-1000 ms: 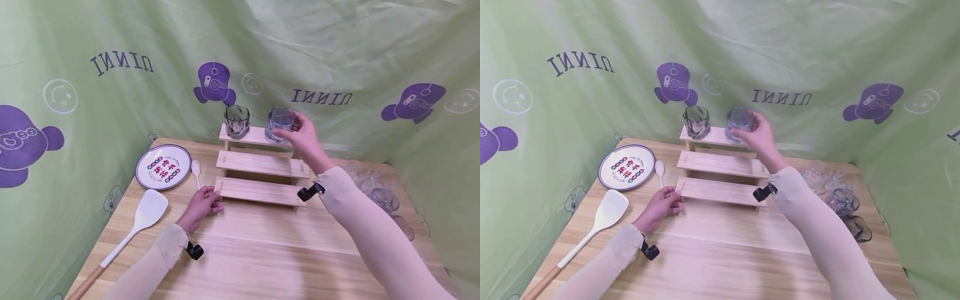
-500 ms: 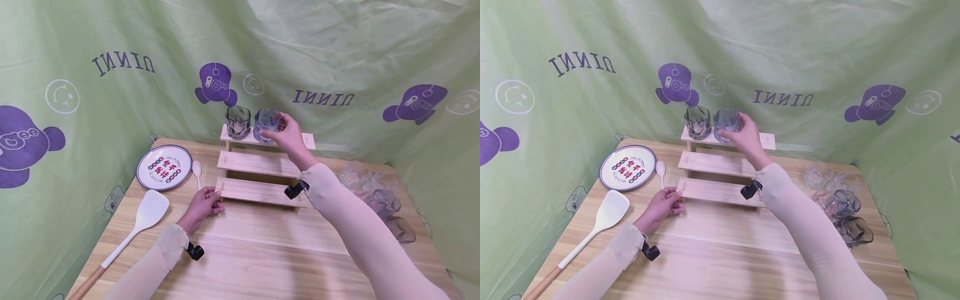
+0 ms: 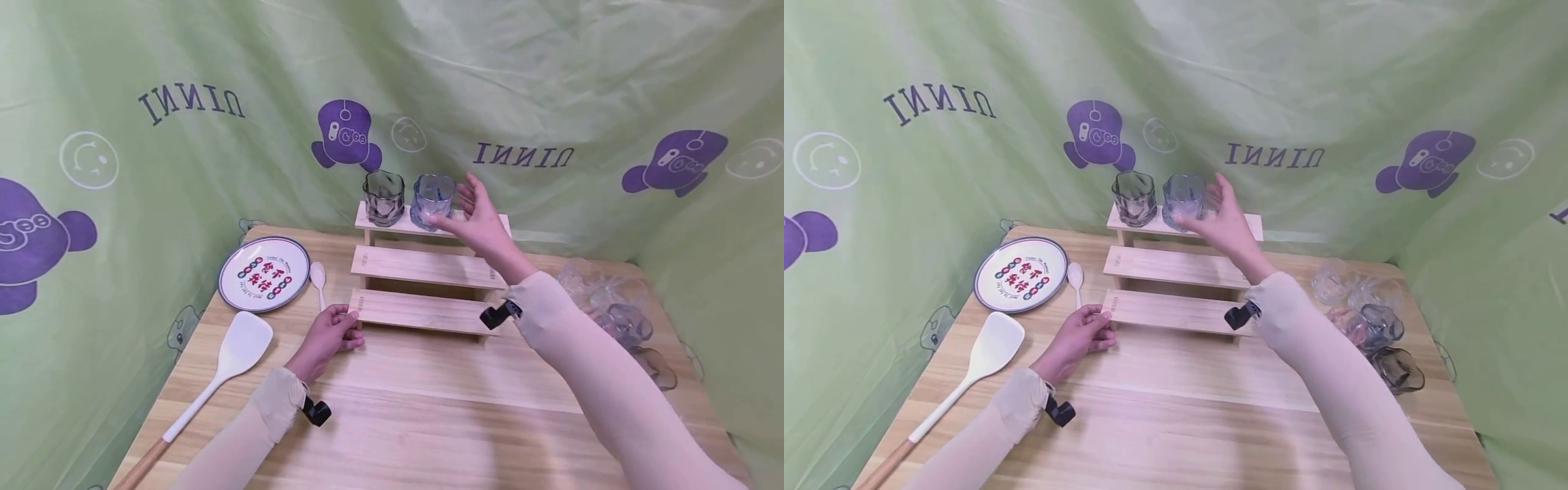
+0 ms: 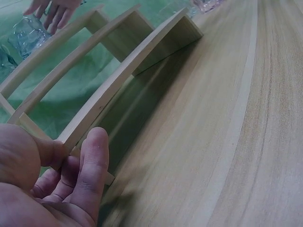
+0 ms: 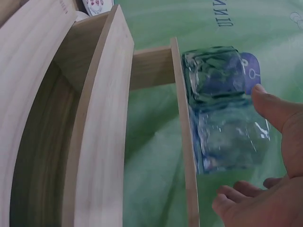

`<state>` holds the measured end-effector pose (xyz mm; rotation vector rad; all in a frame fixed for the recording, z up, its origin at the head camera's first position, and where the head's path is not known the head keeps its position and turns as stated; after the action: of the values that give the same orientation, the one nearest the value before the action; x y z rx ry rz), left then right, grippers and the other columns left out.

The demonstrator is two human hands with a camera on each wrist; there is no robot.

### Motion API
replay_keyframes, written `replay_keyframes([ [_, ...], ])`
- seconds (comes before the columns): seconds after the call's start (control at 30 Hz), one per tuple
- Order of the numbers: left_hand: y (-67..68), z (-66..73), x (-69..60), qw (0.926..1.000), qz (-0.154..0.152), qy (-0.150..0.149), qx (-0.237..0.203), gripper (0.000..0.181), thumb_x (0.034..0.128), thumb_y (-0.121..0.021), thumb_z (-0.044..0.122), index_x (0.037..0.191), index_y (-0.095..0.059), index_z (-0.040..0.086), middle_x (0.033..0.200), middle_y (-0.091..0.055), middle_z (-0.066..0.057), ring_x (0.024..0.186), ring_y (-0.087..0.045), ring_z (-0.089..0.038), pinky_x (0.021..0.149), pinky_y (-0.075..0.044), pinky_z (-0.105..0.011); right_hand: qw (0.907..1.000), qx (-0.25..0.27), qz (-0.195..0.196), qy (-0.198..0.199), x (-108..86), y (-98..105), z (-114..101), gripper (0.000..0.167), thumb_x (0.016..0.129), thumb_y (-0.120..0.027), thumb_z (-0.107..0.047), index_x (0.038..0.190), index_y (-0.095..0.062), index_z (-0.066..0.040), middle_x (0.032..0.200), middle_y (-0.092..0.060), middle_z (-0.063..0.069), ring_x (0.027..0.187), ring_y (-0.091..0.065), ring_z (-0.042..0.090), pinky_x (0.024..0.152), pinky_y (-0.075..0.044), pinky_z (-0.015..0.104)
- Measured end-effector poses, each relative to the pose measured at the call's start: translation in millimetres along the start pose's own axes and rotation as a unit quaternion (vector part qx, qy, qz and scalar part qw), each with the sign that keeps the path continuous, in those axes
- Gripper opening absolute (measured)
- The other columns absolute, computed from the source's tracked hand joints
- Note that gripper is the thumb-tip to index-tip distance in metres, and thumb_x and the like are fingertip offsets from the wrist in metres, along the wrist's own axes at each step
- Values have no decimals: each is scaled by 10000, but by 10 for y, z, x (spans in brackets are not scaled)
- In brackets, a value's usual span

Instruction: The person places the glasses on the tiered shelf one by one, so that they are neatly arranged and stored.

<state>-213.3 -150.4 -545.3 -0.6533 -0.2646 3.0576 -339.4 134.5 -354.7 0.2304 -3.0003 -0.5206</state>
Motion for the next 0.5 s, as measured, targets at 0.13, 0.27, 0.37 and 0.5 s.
replay_keyframes([
  [0.13, 9, -1, -4, 10000, -14, 32, 20, 413, 1034, -613, 144, 1356, -415, -22, 1064, -589, -190, 774, -668, -207, 778, -637, -375, 9998, 41, 131, 138, -201, 259, 114, 1171, 814, -878, -298, 1634, -44, -231, 1660, -189, 71, 1488, -252, 293, 1227, -230, 408],
  [0.27, 16, -11, -2, 10000, -23, 48, 40, 400, 1037, -604, 134, 1354, -417, -23, 1062, -592, -190, 776, -666, -210, 772, -639, -377, 9989, 130, 430, 125, -452, 597, 334, 1124, 843, -857, -268, 1632, -59, -219, 1655, -186, 95, 1483, -262, 300, 1230, -224, 389],
  [0.37, 16, -14, 2, 10000, -57, 49, 43, 406, 1038, -605, 139, 1357, -415, -25, 1055, -593, -187, 774, -665, -211, 767, -640, -376, 9971, 271, 713, -65, -675, 879, 515, 1079, 880, -822, -227, 1632, -48, -230, 1656, -173, 111, 1485, -256, 306, 1233, -215, 376],
  [0.5, 16, -5, -2, 9999, -88, 53, 21, 419, 1038, -607, 154, 1363, -410, -21, 1054, -595, -186, 777, -666, -211, 774, -639, -380, 9917, 623, 1081, -323, -987, 1222, 763, 1026, 924, -770, -175, 1630, -30, -263, 1667, -129, 111, 1498, -216, 309, 1227, -216, 333],
])
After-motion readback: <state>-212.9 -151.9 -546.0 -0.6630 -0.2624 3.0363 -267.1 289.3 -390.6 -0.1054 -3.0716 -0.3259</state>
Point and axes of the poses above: each hand's wrist, its own x-axis towards the middle knuckle, its own y-axis out of the back of the hand, z = x × y, the point moved 5 cm from there along x, towards the middle knuckle
